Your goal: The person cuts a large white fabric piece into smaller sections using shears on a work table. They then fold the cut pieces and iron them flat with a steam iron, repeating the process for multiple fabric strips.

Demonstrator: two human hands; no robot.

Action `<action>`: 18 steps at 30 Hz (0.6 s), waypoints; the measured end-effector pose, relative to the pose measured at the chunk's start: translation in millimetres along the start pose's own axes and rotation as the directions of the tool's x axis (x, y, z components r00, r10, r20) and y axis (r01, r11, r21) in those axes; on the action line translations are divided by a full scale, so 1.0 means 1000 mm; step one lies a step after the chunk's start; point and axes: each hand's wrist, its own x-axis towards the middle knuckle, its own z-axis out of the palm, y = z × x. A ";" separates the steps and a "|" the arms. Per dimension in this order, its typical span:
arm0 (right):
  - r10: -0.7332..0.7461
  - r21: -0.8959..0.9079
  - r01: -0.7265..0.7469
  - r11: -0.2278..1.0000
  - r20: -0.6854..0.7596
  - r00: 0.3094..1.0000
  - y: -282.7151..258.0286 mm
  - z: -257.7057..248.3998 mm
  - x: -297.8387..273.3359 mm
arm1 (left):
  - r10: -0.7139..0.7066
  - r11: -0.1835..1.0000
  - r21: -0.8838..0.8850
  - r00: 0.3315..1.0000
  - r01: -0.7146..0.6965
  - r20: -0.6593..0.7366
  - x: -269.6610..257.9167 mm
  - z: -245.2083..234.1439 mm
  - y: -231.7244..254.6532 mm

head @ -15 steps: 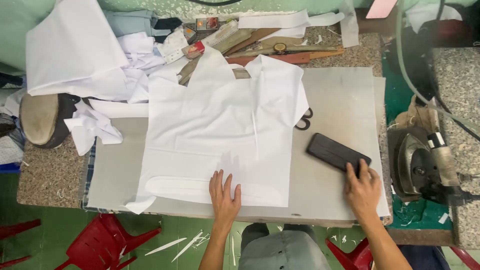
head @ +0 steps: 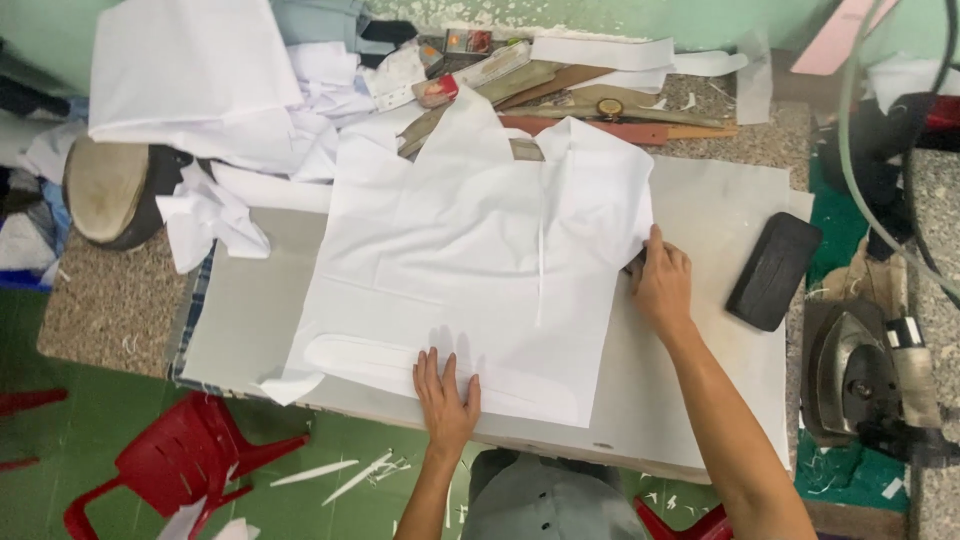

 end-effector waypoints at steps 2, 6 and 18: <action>0.060 -0.189 -0.044 0.981 0.082 0.995 0.011 0.003 0.001 | -0.043 0.998 0.038 0.999 0.043 -0.010 -0.002 0.004 -0.001; 0.121 -0.367 -0.019 0.930 0.258 0.959 0.015 -0.023 -0.028 | -0.103 0.983 0.147 0.993 0.109 -0.051 -0.004 0.003 0.007; 0.258 -0.130 -0.254 0.958 0.778 0.572 0.193 -0.087 -0.133 | -0.458 0.855 0.267 0.889 0.445 -0.014 -0.038 0.007 0.082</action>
